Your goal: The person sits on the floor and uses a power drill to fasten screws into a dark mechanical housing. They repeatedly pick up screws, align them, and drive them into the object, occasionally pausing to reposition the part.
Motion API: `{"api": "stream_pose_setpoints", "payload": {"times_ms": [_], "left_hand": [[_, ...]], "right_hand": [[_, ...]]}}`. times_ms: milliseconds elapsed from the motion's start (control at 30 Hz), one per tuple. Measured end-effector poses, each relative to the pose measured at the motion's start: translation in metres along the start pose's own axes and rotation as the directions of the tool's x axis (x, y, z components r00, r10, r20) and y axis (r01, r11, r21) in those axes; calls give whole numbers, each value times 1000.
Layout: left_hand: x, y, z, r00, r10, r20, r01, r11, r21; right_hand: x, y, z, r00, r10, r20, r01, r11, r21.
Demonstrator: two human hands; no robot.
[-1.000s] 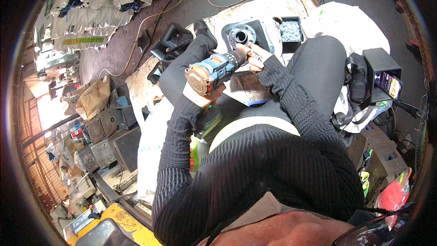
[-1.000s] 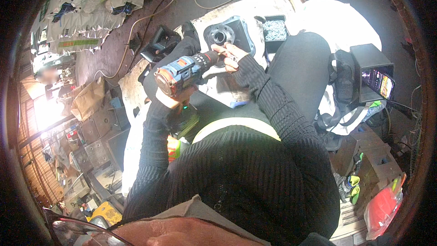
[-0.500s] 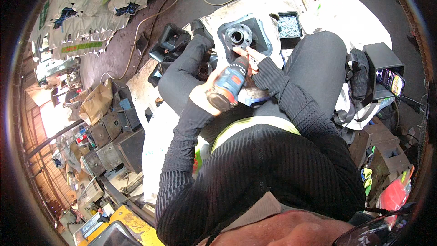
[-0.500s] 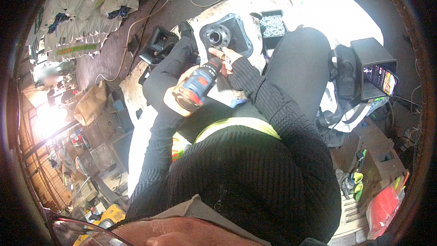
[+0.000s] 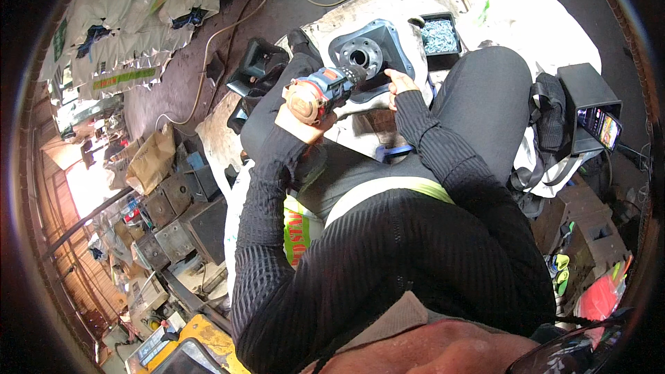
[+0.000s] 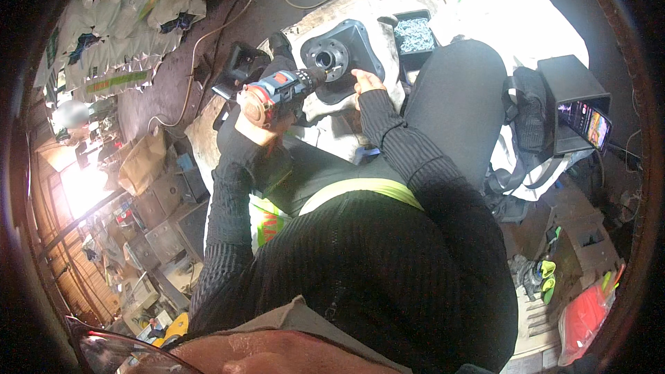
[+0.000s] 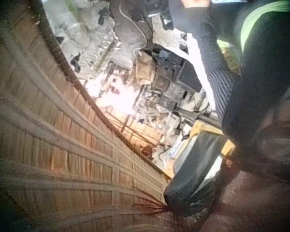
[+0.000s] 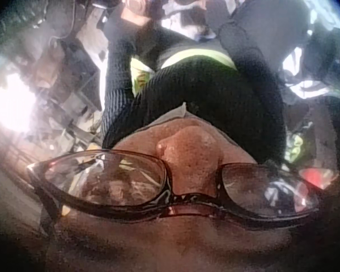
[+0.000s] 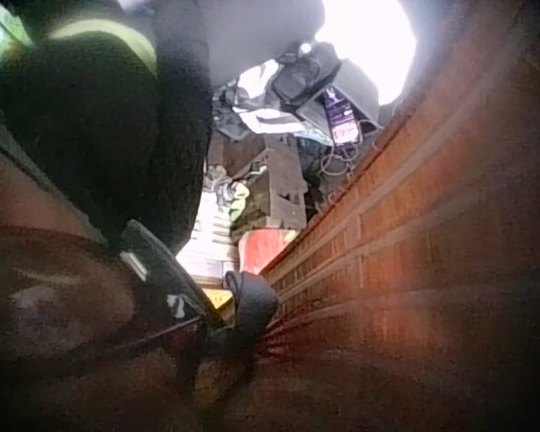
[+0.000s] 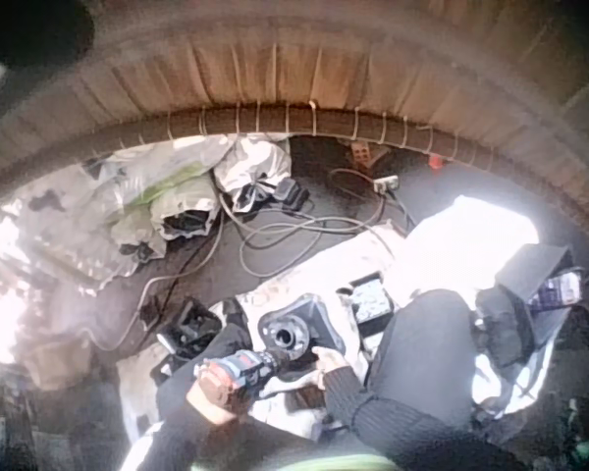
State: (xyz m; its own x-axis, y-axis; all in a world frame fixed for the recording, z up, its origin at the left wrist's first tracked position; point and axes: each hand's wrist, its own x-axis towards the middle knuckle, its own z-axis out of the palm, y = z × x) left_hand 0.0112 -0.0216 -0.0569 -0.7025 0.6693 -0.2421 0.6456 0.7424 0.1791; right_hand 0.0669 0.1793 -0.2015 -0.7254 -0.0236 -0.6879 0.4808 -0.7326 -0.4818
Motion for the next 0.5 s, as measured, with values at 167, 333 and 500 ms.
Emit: {"api": "stream_pose_setpoints", "payload": {"times_ms": [167,333,500], "left_hand": [[19,-3,-7,998,33,-57,-39,994,-106],[28,18,-57,897,-278,343,382,879,-285],[44,5,-54,907,-171,384,245,958,-151]], "right_hand": [[7,2,5,999,21,-41,-29,980,-197],[14,-6,19,995,2,-97,-37,934,-357],[22,0,19,991,-134,5,113,811,-574]]}}
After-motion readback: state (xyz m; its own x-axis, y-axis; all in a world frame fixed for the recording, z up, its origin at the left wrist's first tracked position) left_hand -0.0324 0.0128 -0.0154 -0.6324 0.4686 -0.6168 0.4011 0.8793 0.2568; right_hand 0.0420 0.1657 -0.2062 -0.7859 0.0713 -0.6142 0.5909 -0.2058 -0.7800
